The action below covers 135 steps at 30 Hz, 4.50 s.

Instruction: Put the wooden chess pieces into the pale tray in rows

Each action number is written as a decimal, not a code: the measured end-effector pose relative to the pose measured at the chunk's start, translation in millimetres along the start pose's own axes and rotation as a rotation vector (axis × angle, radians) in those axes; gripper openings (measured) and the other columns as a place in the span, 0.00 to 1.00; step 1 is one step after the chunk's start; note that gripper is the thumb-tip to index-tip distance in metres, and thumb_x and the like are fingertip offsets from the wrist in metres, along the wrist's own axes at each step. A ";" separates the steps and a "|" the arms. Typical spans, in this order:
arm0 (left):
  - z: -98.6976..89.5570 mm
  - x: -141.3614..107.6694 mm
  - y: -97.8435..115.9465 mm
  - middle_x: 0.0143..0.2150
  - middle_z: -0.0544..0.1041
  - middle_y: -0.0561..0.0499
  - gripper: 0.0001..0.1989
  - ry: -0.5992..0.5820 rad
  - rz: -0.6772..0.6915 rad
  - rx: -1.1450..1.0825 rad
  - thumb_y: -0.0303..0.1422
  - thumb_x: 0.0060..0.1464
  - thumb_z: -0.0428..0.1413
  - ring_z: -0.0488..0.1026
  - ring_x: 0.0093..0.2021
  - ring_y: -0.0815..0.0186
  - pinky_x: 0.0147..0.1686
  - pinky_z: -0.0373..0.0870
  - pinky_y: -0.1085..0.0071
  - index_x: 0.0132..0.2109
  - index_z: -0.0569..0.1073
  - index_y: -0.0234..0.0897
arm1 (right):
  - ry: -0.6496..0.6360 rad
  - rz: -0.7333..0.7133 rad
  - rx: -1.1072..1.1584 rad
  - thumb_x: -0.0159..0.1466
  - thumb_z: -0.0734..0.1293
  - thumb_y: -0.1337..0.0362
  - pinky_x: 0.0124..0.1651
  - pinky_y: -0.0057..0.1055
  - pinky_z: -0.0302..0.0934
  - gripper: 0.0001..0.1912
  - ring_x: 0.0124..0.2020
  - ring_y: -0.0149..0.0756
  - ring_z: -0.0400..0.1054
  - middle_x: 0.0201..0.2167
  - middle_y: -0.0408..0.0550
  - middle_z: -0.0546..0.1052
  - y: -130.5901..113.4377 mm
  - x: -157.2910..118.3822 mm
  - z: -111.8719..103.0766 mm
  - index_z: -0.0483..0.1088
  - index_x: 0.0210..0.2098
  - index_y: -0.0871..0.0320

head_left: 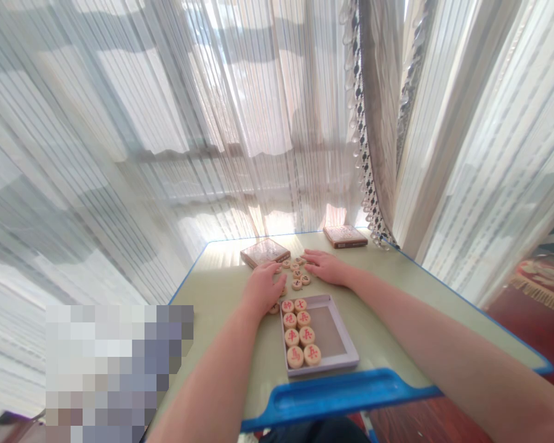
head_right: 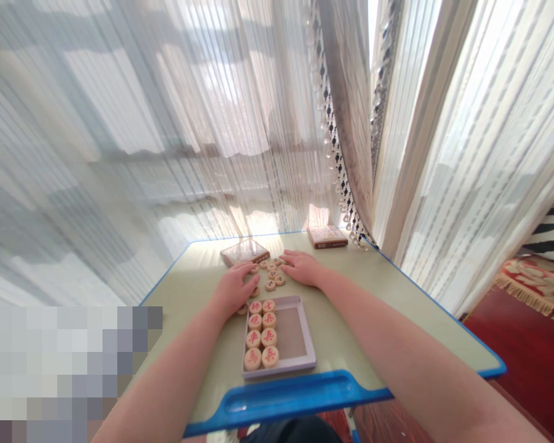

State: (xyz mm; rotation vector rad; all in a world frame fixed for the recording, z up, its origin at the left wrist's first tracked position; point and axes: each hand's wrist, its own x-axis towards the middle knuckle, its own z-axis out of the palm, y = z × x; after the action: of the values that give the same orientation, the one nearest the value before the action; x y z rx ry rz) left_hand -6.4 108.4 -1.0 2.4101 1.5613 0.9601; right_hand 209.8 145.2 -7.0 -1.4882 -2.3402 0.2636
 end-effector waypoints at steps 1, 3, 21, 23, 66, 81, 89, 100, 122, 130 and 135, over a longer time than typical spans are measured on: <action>0.4 -0.2 -0.4 0.50 0.72 0.48 0.17 0.002 -0.006 -0.002 0.36 0.50 0.51 0.65 0.52 0.62 0.54 0.60 0.68 0.48 0.72 0.37 | 0.001 -0.008 0.009 0.62 0.54 0.52 0.63 0.39 0.41 0.26 0.62 0.41 0.48 0.61 0.45 0.56 -3.0 -0.7 0.9 0.60 0.57 0.53; 0.1 -0.6 -0.4 0.48 0.73 0.48 0.16 0.016 -0.029 -0.011 0.35 0.51 0.51 0.68 0.49 0.63 0.51 0.62 0.69 0.45 0.73 0.37 | -0.002 -0.047 0.036 0.62 0.54 0.52 0.62 0.39 0.42 0.25 0.61 0.40 0.48 0.60 0.45 0.57 -8.2 -2.6 1.8 0.60 0.57 0.53; -18.4 1.9 -11.4 0.30 0.77 0.52 0.15 0.294 -0.379 -0.058 0.26 0.46 0.43 0.71 0.34 0.64 0.34 0.64 0.71 0.31 0.74 0.39 | 0.202 0.077 0.070 0.60 0.57 0.64 0.50 0.32 0.57 0.17 0.45 0.37 0.66 0.43 0.48 0.74 -12.3 -6.3 -8.0 0.72 0.44 0.58; -16.7 0.9 -7.7 0.32 0.77 0.51 0.15 0.206 -0.322 -0.009 0.25 0.45 0.44 0.71 0.36 0.63 0.36 0.64 0.70 0.32 0.75 0.39 | 0.200 0.079 0.033 0.59 0.58 0.63 0.52 0.33 0.54 0.15 0.47 0.40 0.65 0.42 0.51 0.74 -11.6 -7.4 -10.7 0.74 0.39 0.59; -10.2 -7.0 2.3 0.33 0.71 0.51 0.08 -0.081 -0.029 -0.013 0.26 0.40 0.49 0.67 0.34 0.66 0.33 0.66 0.71 0.30 0.71 0.37 | 0.131 0.310 -0.275 0.61 0.52 0.50 0.32 0.31 0.57 0.23 0.36 0.42 0.69 0.32 0.53 0.76 -39.9 -25.0 -32.0 0.74 0.33 0.56; -4.8 -5.9 -2.7 0.40 0.73 0.48 0.15 -0.072 -0.040 0.009 0.34 0.46 0.53 0.70 0.35 0.65 0.37 0.68 0.70 0.43 0.72 0.38 | 0.090 0.347 -0.248 0.58 0.52 0.43 0.31 0.32 0.57 0.28 0.35 0.42 0.69 0.31 0.51 0.76 -39.5 -24.2 -29.9 0.73 0.29 0.54; -8.8 -3.0 4.1 0.40 0.74 0.50 0.18 0.058 0.036 -0.085 0.33 0.50 0.51 0.70 0.34 0.67 0.39 0.68 0.69 0.49 0.70 0.39 | 0.160 0.167 -0.187 0.59 0.54 0.47 0.30 0.28 0.54 0.22 0.31 0.36 0.68 0.28 0.47 0.76 -47.2 -29.6 -31.9 0.74 0.35 0.52; -12.9 -3.0 22.5 0.40 0.76 0.48 0.16 0.052 -0.039 -0.505 0.34 0.48 0.55 0.74 0.35 0.68 0.38 0.73 0.71 0.45 0.71 0.37 | 0.288 -0.223 -0.033 0.58 0.62 0.57 0.35 0.26 0.58 0.16 0.31 0.31 0.67 0.35 0.45 0.75 -60.3 -35.3 -24.2 0.69 0.45 0.54; -10.0 -4.5 19.7 0.37 0.78 0.49 0.11 0.076 0.053 -0.421 0.31 0.49 0.52 0.74 0.36 0.67 0.40 0.71 0.70 0.40 0.74 0.35 | 0.309 -0.277 0.005 0.59 0.61 0.61 0.39 0.27 0.60 0.10 0.35 0.32 0.68 0.37 0.46 0.74 -62.8 -35.7 -22.7 0.71 0.37 0.55; -12.3 -6.9 14.1 0.36 0.77 0.49 0.11 0.066 0.078 -0.037 0.30 0.51 0.49 0.71 0.36 0.64 0.39 0.67 0.69 0.38 0.74 0.38 | 0.334 -0.251 -0.022 0.56 0.63 0.62 0.38 0.28 0.60 0.11 0.32 0.31 0.67 0.36 0.47 0.72 -57.2 -35.1 -24.2 0.69 0.39 0.58; -13.6 -6.3 16.5 0.34 0.76 0.50 0.11 0.060 0.076 0.017 0.32 0.52 0.48 0.71 0.35 0.65 0.38 0.66 0.70 0.38 0.74 0.37 | 0.264 -0.244 -0.020 0.55 0.64 0.64 0.39 0.27 0.59 0.09 0.34 0.31 0.67 0.36 0.46 0.72 -56.9 -34.8 -23.2 0.70 0.36 0.57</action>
State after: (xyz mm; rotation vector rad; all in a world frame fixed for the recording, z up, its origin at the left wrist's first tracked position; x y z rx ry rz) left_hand -2.9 92.1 13.8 2.4906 1.5127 1.0468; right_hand 184.6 88.6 26.9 -1.1497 -2.2819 -0.0191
